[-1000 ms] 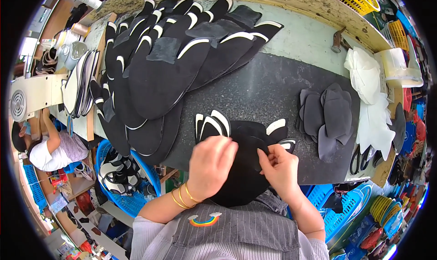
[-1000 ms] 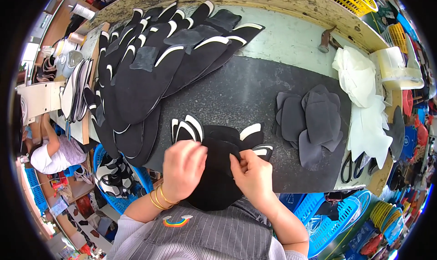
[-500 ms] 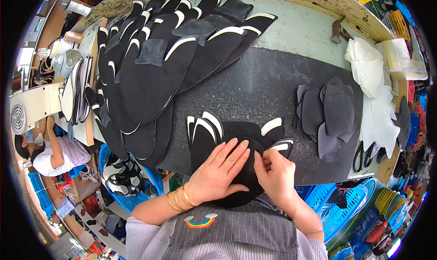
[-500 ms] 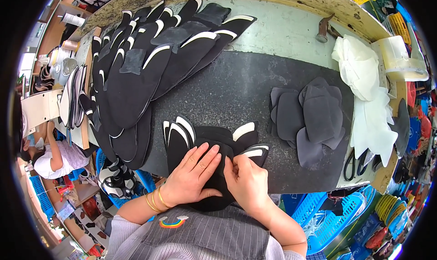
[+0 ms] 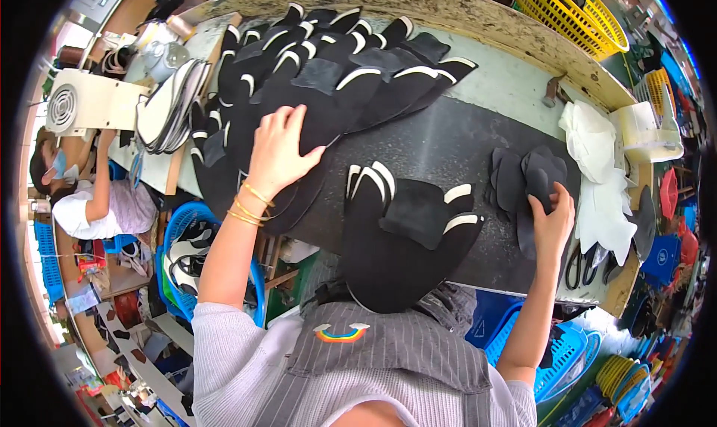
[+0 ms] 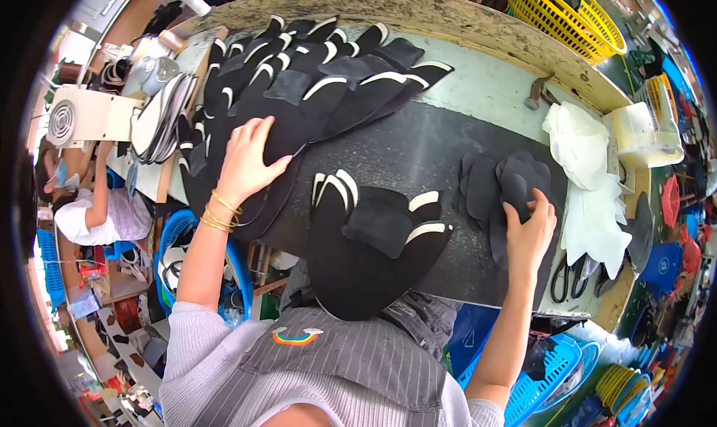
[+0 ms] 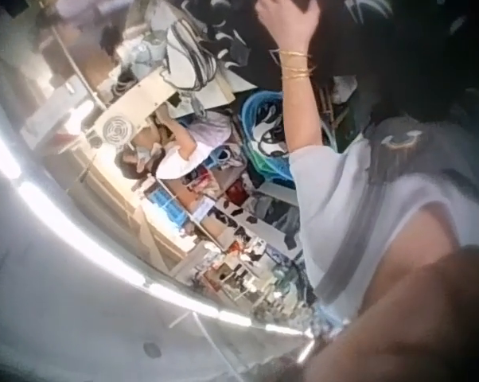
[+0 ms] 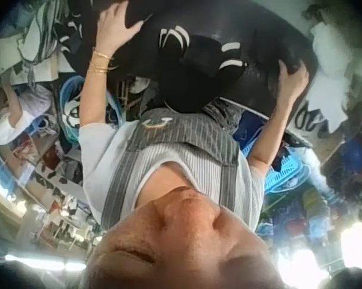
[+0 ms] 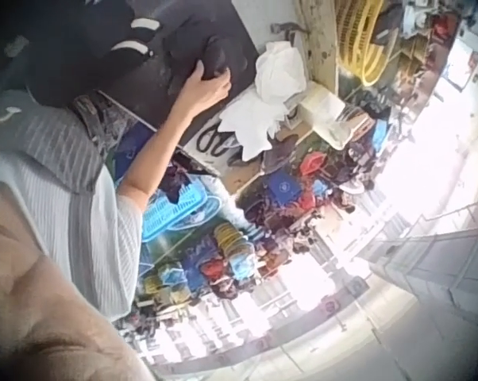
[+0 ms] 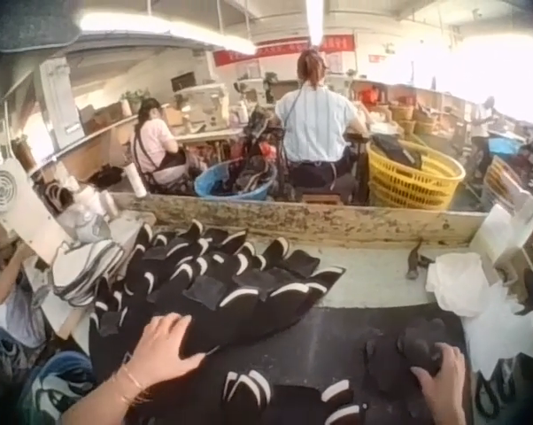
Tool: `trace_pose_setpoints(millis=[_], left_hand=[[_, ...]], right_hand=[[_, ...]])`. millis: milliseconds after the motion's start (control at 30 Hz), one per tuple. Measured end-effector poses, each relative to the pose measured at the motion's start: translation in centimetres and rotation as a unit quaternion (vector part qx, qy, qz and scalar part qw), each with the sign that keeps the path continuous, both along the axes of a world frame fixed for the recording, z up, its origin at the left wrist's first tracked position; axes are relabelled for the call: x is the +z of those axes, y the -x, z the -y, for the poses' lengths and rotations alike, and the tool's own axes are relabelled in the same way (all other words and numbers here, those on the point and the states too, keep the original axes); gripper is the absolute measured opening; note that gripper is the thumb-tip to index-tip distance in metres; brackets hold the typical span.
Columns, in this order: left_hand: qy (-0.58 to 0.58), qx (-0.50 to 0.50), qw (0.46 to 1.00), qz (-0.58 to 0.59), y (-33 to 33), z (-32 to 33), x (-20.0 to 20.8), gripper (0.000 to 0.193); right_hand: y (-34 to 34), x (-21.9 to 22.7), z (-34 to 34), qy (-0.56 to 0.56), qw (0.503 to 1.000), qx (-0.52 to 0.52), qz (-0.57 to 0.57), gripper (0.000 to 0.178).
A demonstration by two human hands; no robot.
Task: Preparing shoe uppers by attaching decorative white stripes to the black fabric components using an applicator tool.
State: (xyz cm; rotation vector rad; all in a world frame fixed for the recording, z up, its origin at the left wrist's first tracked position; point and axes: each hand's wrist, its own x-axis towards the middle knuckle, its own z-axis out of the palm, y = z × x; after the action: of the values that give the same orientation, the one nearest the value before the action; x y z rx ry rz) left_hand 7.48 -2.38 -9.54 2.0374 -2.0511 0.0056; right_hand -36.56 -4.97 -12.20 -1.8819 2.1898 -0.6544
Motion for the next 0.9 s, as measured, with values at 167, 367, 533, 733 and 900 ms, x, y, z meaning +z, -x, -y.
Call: trace_pose_setpoints(millis=[167, 367, 533, 733, 900], left_hand=[[0.029, -0.092, 0.994, 0.042, -1.4, -0.7, 0.8, 0.068], [0.026, -0.093, 0.993, -0.071, -3.0, -0.7, -0.2, 0.054], [0.246, 0.008, 0.948, -0.2, -4.0, 0.7, 3.6, 0.017], [0.33, -0.185, 0.925, 0.028, 7.1, -5.7, 10.8, 0.032], [0.031, -0.375, 0.925, -0.061, 13.9, -13.7, 4.0, 0.034]], right_hand=[[0.0, 0.9, -1.1, 0.052, 0.991, 0.03, 0.116, 0.027], [1.1, -0.7, -1.4, 0.121, 0.983, 0.021, 0.137, 0.025], [1.1, -0.4, -1.3, 0.101, 0.965, -0.039, 0.239, 0.034], [0.4, 1.1, -3.3, 0.147, 0.93, -0.049, 0.333, 0.024], [-0.4, 2.2, -5.7, 0.119, 0.912, -0.041, 0.391, 0.017]])
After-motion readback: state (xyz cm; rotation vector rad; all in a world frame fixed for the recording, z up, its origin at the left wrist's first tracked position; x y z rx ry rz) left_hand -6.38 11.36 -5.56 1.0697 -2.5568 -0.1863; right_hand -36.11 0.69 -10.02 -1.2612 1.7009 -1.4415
